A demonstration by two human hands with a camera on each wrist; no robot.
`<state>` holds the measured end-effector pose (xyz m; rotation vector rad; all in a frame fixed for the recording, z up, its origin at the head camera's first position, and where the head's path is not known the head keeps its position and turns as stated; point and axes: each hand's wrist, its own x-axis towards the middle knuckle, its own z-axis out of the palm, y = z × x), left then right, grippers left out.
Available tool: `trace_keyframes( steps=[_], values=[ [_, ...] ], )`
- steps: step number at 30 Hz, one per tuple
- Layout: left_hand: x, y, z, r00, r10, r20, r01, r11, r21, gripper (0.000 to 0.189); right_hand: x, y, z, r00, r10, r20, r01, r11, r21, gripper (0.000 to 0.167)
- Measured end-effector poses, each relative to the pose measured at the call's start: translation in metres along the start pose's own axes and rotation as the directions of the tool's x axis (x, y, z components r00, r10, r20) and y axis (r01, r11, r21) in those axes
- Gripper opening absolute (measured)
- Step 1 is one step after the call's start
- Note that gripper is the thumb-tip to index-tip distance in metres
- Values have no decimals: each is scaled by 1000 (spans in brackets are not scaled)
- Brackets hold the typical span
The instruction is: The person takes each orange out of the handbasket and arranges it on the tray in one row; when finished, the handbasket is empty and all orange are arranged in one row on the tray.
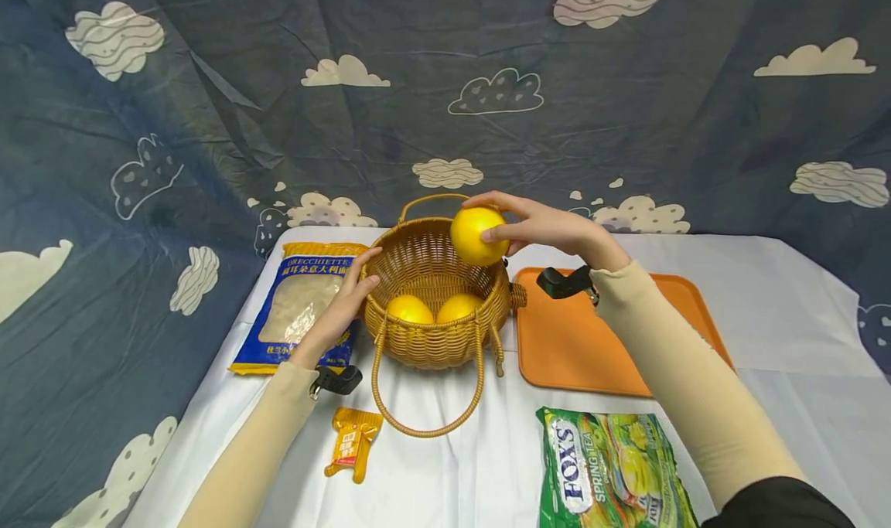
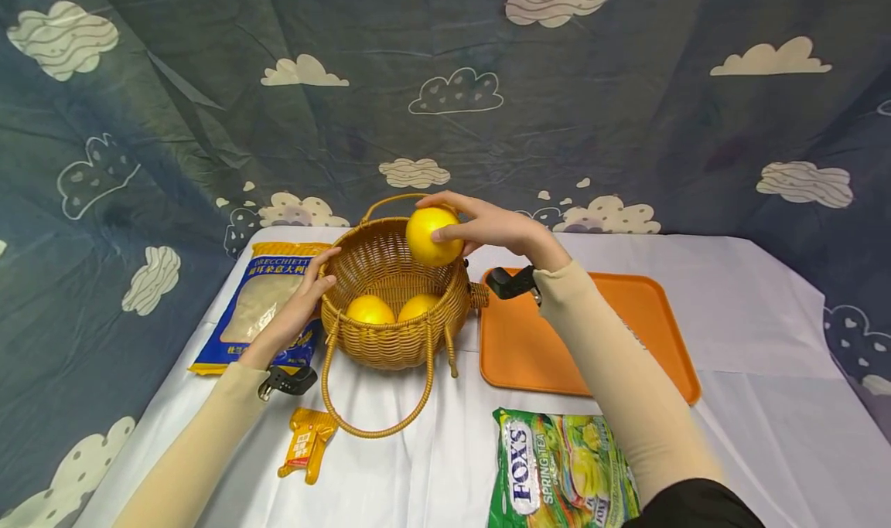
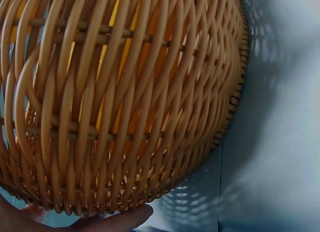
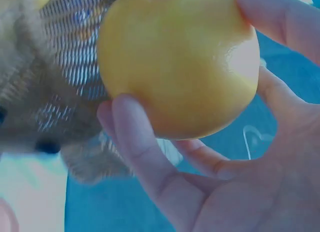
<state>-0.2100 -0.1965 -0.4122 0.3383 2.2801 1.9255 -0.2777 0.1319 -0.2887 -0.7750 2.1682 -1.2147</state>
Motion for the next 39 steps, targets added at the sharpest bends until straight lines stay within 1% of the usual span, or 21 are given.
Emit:
trace_keyframes(
  steps=[4, 7, 10, 14, 19, 21, 24, 28, 31, 33, 37, 39],
  values=[
    [0, 0, 0, 1000, 2, -8, -2, 1000, -7, 51, -24, 19, -10, 996, 33, -80, -31, 999, 17, 56],
    [-1, 3, 1, 1000, -1, -2, 1, 1000, -13, 52, -42, 35, -15, 989, 62, -132, -58, 998, 38, 56],
    [-6, 15, 4, 1000, -3, 11, 3, 1000, -14, 54, -59, 52, -16, 980, 104, -167, -97, 994, 52, 57],
    [-12, 29, 7, 1000, -3, 17, 3, 1000, -3, 55, -74, 78, -12, 973, 152, -171, -145, 988, 54, 60],
    [-14, 32, 8, 1000, -6, 12, 6, 1000, 2, 55, -80, 107, 1, 969, 193, -156, -187, 981, 53, 61],
    [-13, 31, 8, 1000, -9, 9, 9, 1000, 1, 55, -81, 116, 6, 968, 204, -148, -198, 979, 53, 61],
    [-12, 30, 8, 1000, 4, 7, -4, 1000, 9, 55, -82, 126, 13, 968, 207, -142, -202, 978, 51, 62],
    [-5, 14, 6, 1000, 22, -1, -22, 1000, 10, 55, -82, 135, 19, 970, 185, -157, -181, 983, 45, 57],
    [-1, 1, 3, 999, 35, -10, -35, 999, 9, 54, -82, 137, 21, 971, 175, -164, -168, 984, 57, 53],
    [0, -1, 3, 999, 51, -16, -51, 999, 20, 53, -82, 137, 20, 972, 174, -156, -165, 984, 70, 52],
    [-7, 16, 6, 999, 50, -12, -49, 999, 22, 52, -82, 137, 21, 977, 173, -125, -162, 983, 89, 55],
    [-11, 25, 8, 999, 42, -8, -41, 999, 18, 53, -82, 137, 22, 978, 171, -122, -161, 983, 84, 56]
  ],
)
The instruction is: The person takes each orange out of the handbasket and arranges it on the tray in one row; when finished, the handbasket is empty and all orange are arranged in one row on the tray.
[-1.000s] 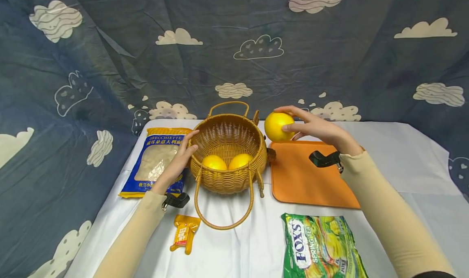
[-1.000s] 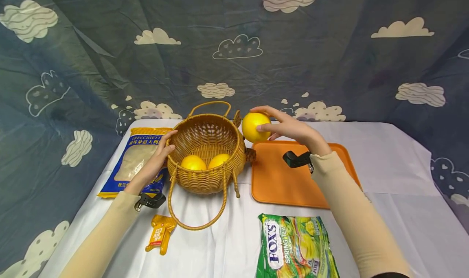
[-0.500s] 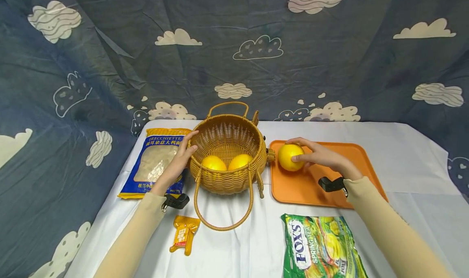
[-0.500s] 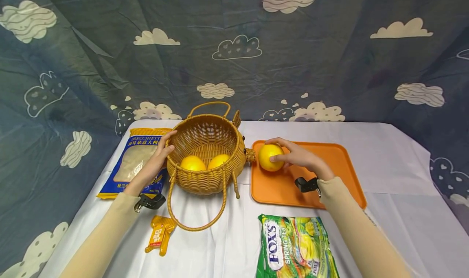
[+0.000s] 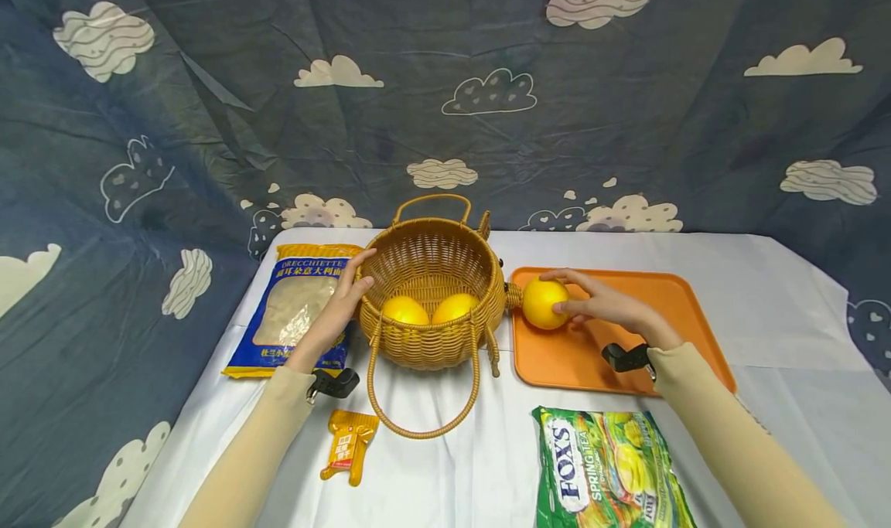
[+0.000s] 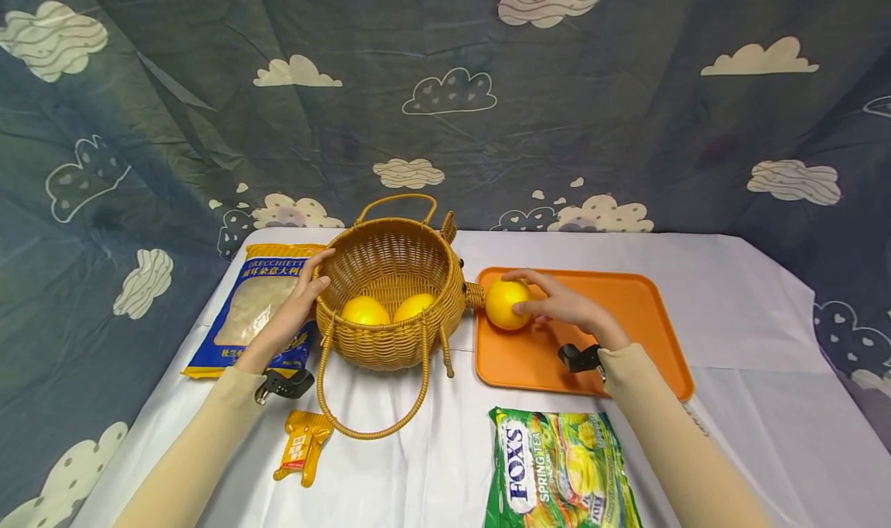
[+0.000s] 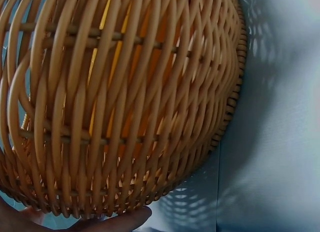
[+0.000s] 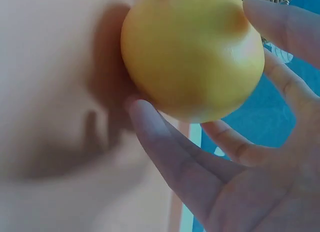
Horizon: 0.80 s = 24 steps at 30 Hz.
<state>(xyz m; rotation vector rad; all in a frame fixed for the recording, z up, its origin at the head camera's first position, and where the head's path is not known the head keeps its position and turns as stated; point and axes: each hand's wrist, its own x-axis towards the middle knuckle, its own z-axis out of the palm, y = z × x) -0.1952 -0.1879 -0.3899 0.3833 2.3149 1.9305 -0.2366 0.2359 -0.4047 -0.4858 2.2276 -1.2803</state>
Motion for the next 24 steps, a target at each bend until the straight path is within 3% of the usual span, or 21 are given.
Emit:
trace_keyframes(
  steps=[10, 24],
  values=[
    [-1, 2, 1, 999, 46, -1, -46, 999, 12, 53, 0, 2, -1, 999, 17, -30, -18, 999, -35, 60],
    [-1, 3, 1, 999, 38, -9, -37, 998, 45, 53, 0, 5, -2, 998, 10, -62, -16, 995, -97, 62]
  ],
)
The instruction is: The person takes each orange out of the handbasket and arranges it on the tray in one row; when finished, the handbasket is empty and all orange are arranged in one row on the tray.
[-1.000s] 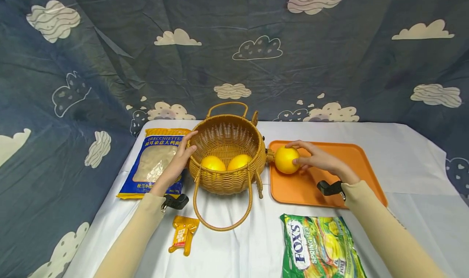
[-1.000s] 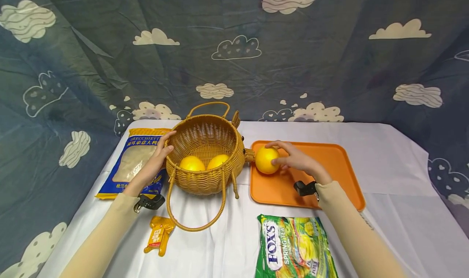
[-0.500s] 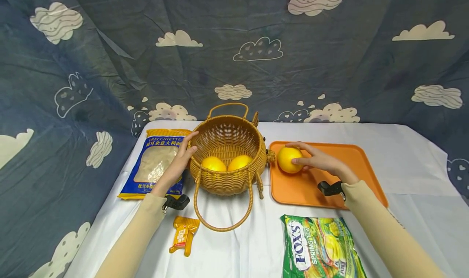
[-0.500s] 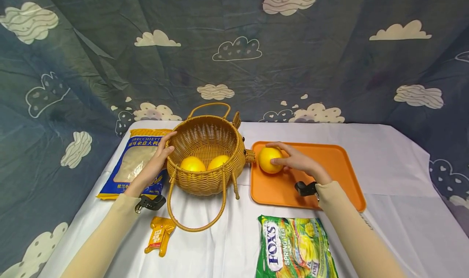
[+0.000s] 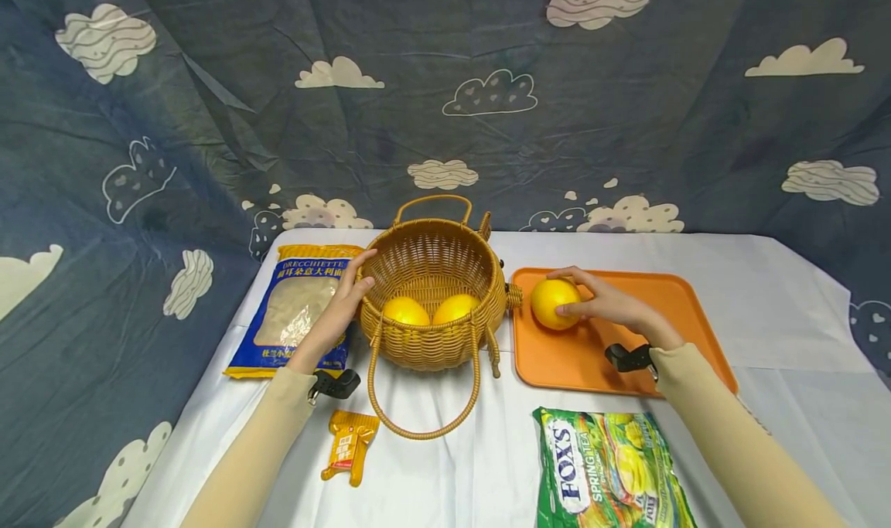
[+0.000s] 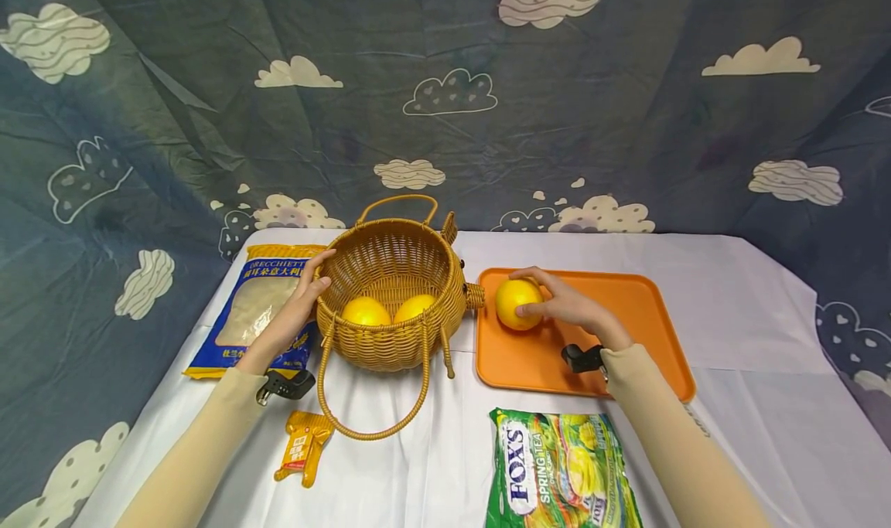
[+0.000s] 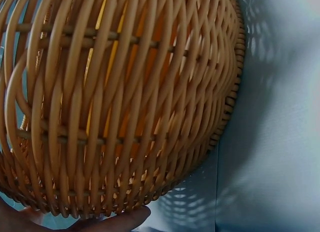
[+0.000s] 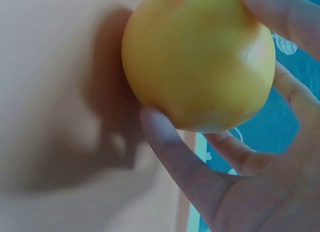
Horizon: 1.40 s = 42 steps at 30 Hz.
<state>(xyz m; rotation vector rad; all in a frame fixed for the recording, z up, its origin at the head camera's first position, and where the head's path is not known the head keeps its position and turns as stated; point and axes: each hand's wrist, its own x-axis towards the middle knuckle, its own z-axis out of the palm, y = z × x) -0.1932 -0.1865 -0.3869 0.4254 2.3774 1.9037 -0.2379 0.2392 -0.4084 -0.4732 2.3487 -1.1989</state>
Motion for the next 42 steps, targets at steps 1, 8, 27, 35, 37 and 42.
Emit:
trace_keyframes(
  steps=[1, 8, 27, 35, 37, 42],
  values=[
    [0, 0, 0, 1000, -1, 0, 1, 1000, 1, 53, 0, 0, 0, 1000, 3, 3, -3, 1000, 8, 62],
    [-1, 2, 1, 1000, -8, -4, 8, 1000, 27, 53, 0, 2, 1, 999, -19, 27, 18, 1000, 21, 64],
    [11, -34, -5, 999, 43, -28, -42, 999, 32, 51, 12, -40, -13, 991, -115, -66, 116, 993, 7, 57],
    [7, -19, -3, 999, 37, -26, -36, 999, 36, 52, 46, -104, -9, 952, -303, -46, 305, 951, 49, 46],
    [3, -8, -1, 1000, 21, -20, -20, 999, 35, 52, 56, -121, -4, 941, -337, -10, 337, 940, 52, 45],
    [6, -15, -2, 1000, 12, -23, -12, 1000, 26, 52, 84, -155, 11, 919, -351, 178, 336, 935, 111, 44]
  ],
)
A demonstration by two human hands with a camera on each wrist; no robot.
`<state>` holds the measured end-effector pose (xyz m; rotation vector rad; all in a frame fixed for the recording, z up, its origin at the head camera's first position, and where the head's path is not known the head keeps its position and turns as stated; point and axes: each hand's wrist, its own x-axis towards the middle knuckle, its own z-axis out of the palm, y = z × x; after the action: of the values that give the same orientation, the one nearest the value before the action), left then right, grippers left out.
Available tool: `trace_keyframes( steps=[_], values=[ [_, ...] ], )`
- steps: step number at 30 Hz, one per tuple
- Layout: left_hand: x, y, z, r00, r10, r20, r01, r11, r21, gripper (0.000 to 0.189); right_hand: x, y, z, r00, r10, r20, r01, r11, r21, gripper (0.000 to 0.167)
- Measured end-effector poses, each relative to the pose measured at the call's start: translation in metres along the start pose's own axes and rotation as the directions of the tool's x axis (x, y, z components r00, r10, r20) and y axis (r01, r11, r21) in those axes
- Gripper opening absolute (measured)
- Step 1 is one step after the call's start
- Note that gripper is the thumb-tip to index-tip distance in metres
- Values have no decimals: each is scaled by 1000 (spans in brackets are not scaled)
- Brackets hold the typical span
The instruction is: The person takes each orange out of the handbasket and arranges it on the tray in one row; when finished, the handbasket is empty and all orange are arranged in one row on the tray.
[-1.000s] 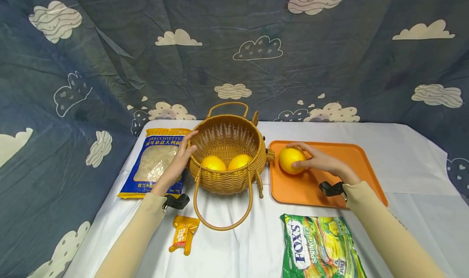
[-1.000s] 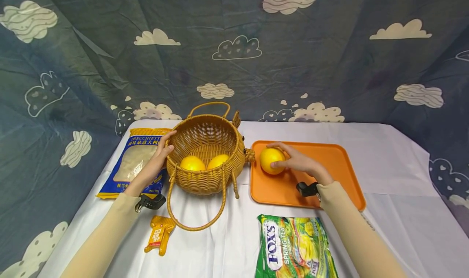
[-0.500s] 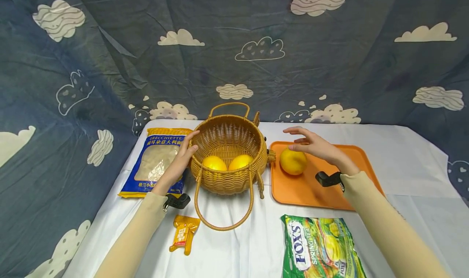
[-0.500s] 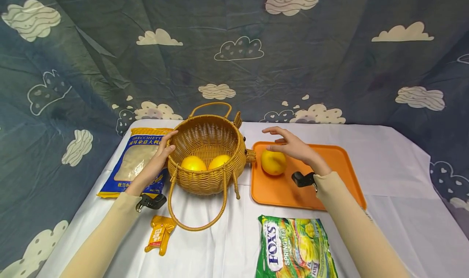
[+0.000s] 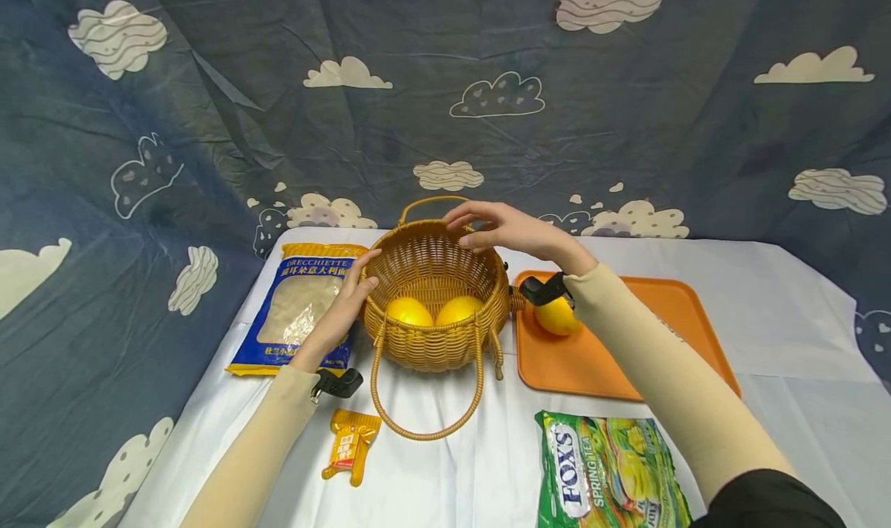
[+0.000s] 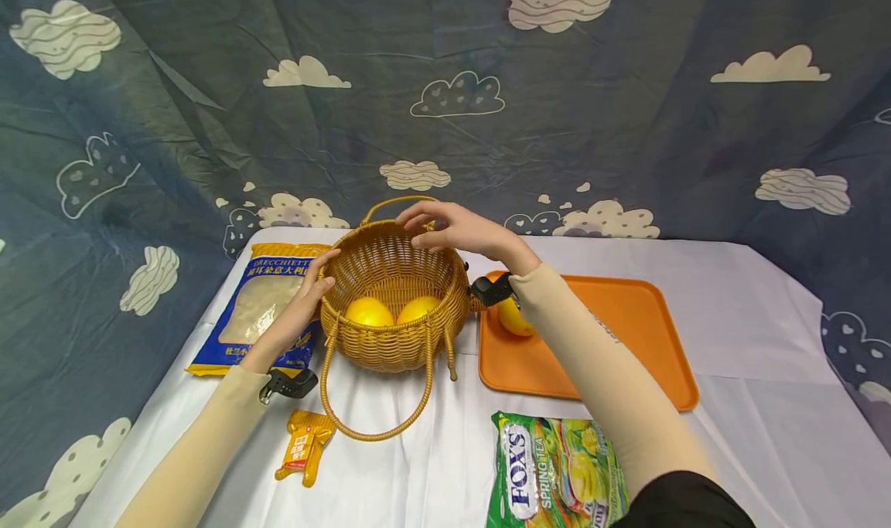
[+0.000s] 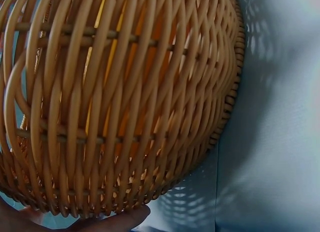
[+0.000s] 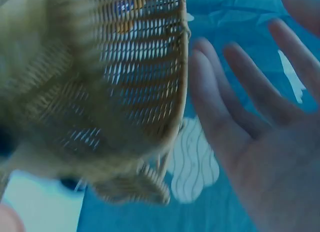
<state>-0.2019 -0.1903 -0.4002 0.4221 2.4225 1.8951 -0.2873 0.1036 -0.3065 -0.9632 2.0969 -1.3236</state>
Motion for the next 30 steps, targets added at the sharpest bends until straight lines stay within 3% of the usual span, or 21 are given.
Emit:
trace_keyframes(
  steps=[3, 10, 18, 24, 30],
  values=[
    [5, -15, -2, 1000, 10, -8, -10, 1000, 2, 52, 20, -5, 6, 990, 23, 142, -29, 999, 41, 41],
    [7, -21, -1, 999, 34, -12, -34, 999, 7, 50, 50, -6, 18, 932, 74, 355, -98, 994, 48, 41],
    [6, -20, -2, 1000, 10, -20, -9, 1000, 23, 52, 71, 2, 33, 860, 207, 467, -232, 973, -4, 44],
    [7, -22, -4, 1000, 7, -6, -7, 1000, 6, 54, 84, 8, 48, 785, 304, 539, -352, 936, -14, 46],
    [7, -21, -1, 1000, 11, -13, -11, 1000, 11, 54, 91, 16, 60, 726, 351, 591, -379, 922, -83, 47]
  ],
)
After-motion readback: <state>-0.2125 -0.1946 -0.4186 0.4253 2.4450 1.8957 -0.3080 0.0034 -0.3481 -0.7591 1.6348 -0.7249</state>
